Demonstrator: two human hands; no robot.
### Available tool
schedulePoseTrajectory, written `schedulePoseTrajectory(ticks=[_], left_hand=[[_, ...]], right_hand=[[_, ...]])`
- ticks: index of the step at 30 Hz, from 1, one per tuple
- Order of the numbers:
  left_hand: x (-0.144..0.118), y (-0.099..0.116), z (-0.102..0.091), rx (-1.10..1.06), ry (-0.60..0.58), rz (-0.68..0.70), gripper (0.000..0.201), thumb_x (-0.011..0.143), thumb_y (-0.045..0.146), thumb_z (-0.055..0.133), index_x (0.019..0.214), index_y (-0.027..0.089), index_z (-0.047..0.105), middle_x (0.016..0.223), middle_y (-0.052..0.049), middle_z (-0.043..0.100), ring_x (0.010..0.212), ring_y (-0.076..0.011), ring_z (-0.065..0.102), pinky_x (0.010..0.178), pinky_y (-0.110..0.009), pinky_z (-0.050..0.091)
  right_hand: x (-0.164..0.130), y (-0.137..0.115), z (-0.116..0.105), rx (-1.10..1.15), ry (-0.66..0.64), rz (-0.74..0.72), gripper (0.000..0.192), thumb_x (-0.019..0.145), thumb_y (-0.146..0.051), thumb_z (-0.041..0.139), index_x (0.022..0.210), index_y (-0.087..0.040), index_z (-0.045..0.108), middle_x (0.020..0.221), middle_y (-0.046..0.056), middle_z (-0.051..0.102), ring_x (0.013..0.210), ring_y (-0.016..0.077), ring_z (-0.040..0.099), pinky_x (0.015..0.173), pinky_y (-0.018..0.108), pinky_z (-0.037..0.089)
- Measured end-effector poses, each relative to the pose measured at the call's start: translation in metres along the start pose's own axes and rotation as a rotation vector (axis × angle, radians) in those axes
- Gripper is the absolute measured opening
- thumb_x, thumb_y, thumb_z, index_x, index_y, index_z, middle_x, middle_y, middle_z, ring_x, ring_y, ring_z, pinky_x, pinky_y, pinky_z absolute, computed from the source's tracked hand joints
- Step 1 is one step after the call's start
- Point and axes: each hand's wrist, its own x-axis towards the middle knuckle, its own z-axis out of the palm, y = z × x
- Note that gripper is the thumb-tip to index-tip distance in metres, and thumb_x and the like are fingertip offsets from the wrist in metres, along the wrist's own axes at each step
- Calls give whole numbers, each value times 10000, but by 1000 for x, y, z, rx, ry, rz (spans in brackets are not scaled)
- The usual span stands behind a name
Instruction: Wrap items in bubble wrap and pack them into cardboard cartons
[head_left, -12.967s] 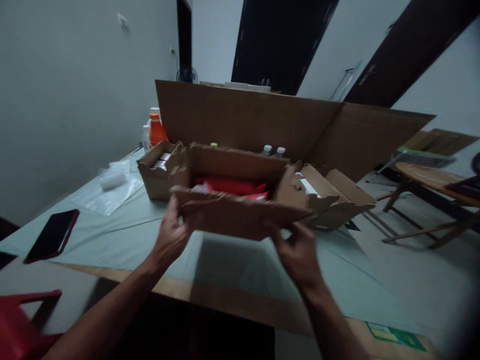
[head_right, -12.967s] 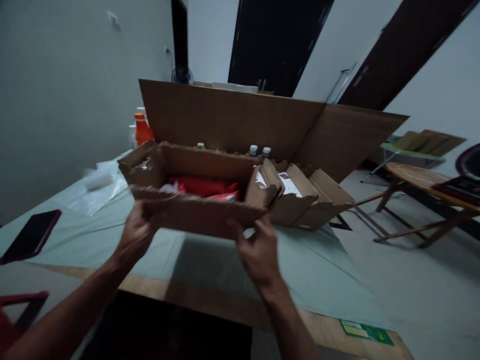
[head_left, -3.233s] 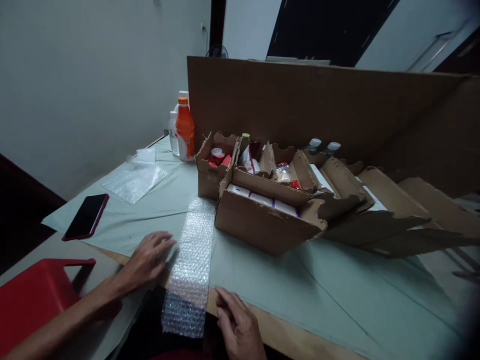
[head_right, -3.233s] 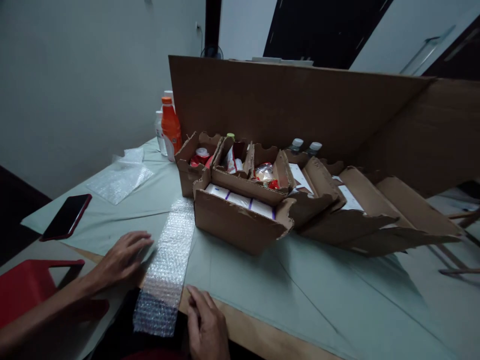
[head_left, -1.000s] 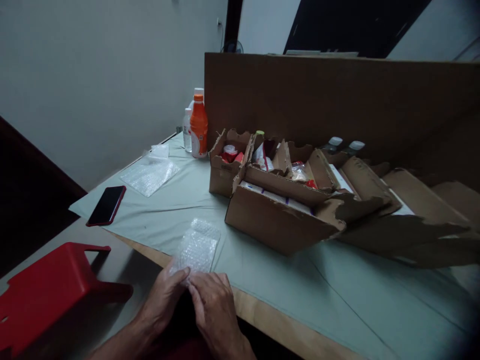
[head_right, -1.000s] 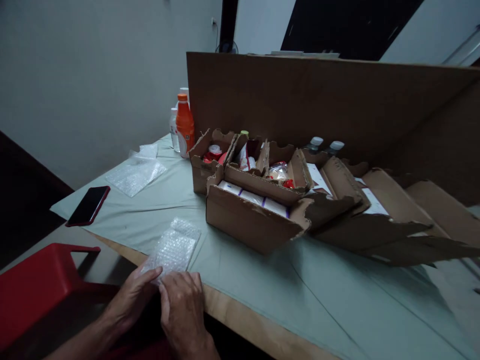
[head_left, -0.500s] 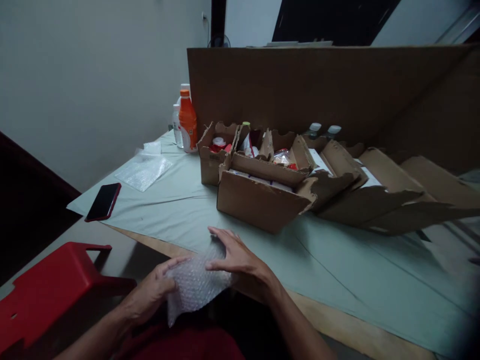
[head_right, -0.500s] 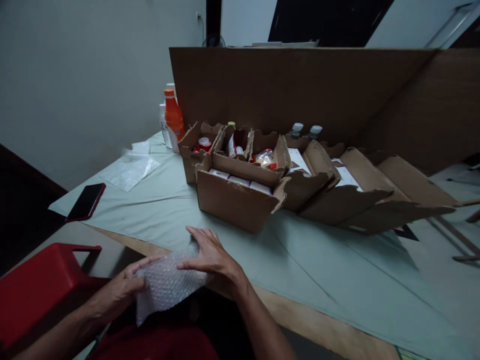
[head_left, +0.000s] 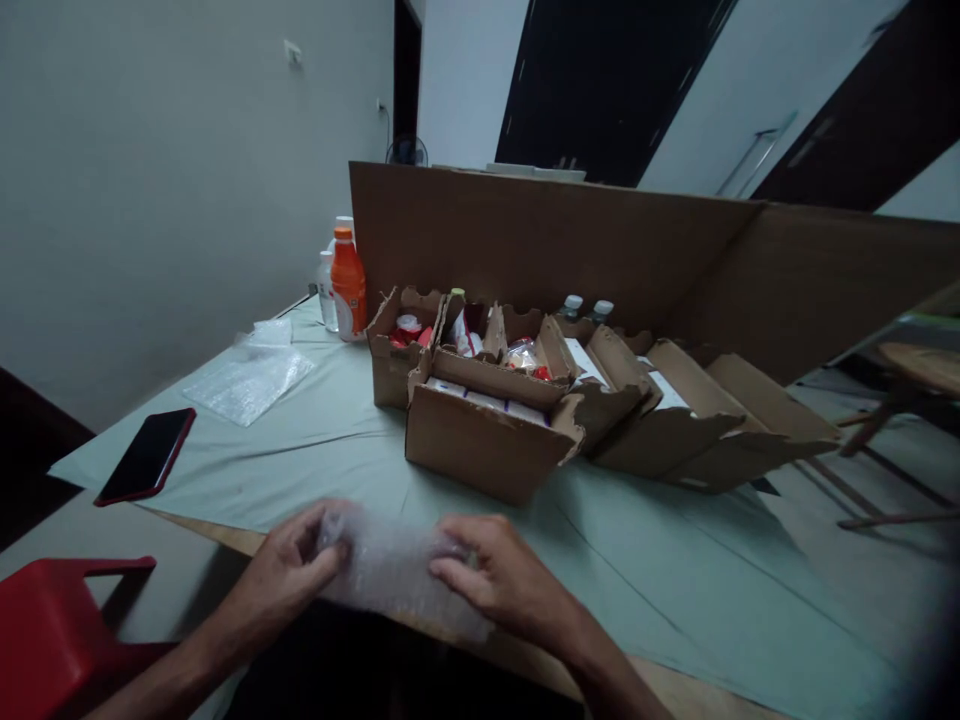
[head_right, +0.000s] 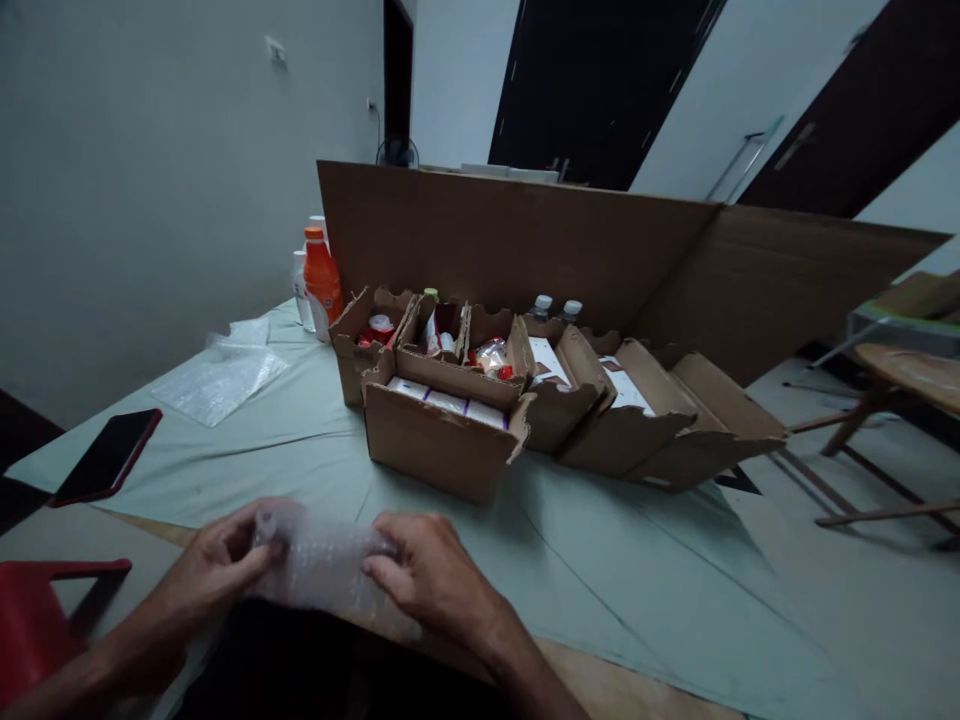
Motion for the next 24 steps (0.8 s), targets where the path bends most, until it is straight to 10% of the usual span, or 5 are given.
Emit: schedulePoseTrajectory(ticks=[6,10,15,24], left_hand=[[90,119,13,196,134,586,181,840,321,586,818,152,648,742,10,621,695,-125,564,628,-201,429],[174,146,33,331,-138,538,166,804,230,530,834,113,643,707,14,571,631,-106,524,552,-189,370],[231,127,50,592,-372,355,58,648,168,580,594,157,599,482,64,452,463,-97,443,450,-192,286],[241,123,78,996,-391,397,195,511,96,665,457,207,513,440,30,480,484,-159,504,509,-249,377]], right_hand=[[27,-29,-124,-181,548,-79,165,852,-351,626,902,-206,688,768,2,671,665,146,577,606,239,407],[63,-9,-173,-434,537,35,121,837,-291,644,819,-178,684,735,6,657,657,145,573,596,241,378],[93,18,-166,-769,117,282,68,811,-195,661,760,-179,703,729,27,680,685,168,606,580,250,336],[112,33,-140,-922,-26,335,35,736,-154,777,742,-144,744,779,126,742,762,230,702,628,271,390]])
